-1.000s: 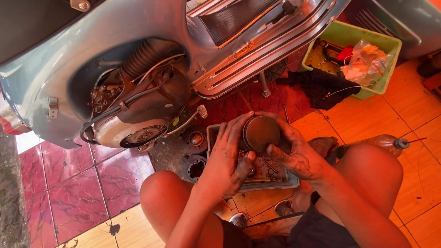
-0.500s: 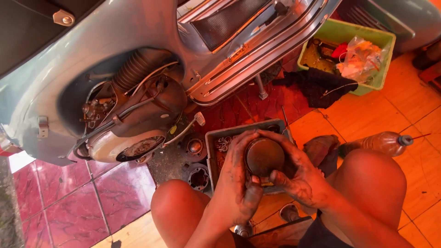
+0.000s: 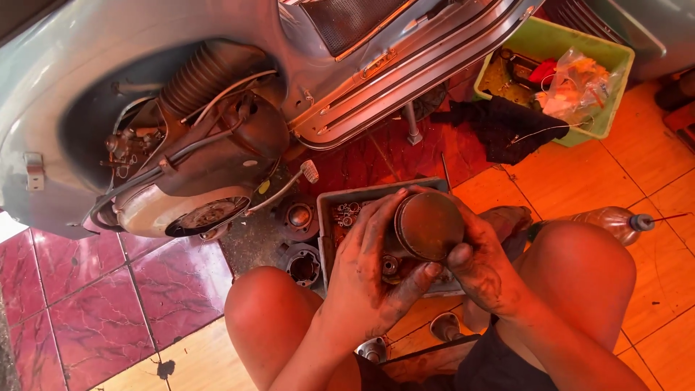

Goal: The person sits on the floor and assembles a piston by inserting rings into its grooves. They use a screwdriver to adjust the rings and apply oil from a bottle to lubricate the piston before continuing the assembly.

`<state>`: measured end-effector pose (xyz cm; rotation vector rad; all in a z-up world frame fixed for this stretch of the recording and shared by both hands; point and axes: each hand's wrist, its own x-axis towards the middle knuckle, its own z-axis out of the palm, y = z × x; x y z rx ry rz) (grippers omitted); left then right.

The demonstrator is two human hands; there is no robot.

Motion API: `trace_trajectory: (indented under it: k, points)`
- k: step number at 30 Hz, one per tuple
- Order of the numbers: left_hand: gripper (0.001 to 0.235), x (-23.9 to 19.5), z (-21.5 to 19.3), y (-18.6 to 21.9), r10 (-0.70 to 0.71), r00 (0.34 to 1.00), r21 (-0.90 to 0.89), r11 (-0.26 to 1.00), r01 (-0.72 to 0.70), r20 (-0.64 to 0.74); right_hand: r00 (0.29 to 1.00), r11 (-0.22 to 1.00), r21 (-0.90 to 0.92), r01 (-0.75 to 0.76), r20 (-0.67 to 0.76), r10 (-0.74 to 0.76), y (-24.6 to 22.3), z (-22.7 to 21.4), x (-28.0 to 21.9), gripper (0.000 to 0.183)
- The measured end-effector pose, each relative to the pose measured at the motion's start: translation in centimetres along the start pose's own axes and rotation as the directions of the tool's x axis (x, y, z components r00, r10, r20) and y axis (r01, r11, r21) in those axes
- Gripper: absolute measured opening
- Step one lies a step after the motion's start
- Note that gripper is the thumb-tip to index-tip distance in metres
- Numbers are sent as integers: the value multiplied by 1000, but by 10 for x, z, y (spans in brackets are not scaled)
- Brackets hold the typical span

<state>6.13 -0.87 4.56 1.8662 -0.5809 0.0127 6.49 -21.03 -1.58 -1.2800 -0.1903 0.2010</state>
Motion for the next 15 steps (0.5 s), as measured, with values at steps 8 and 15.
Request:
trace_trajectory:
  k: [8,15]
  points:
    - [70,-8,3,-10,-1,997,73,997,7,-78,986,997,-72,-28,164,40,-37,22,4,93]
    - [72,-11,1,-10,-1,998,-53,999,-3,-66,983,997,-81,-6,185,20,-20,6,-4,79]
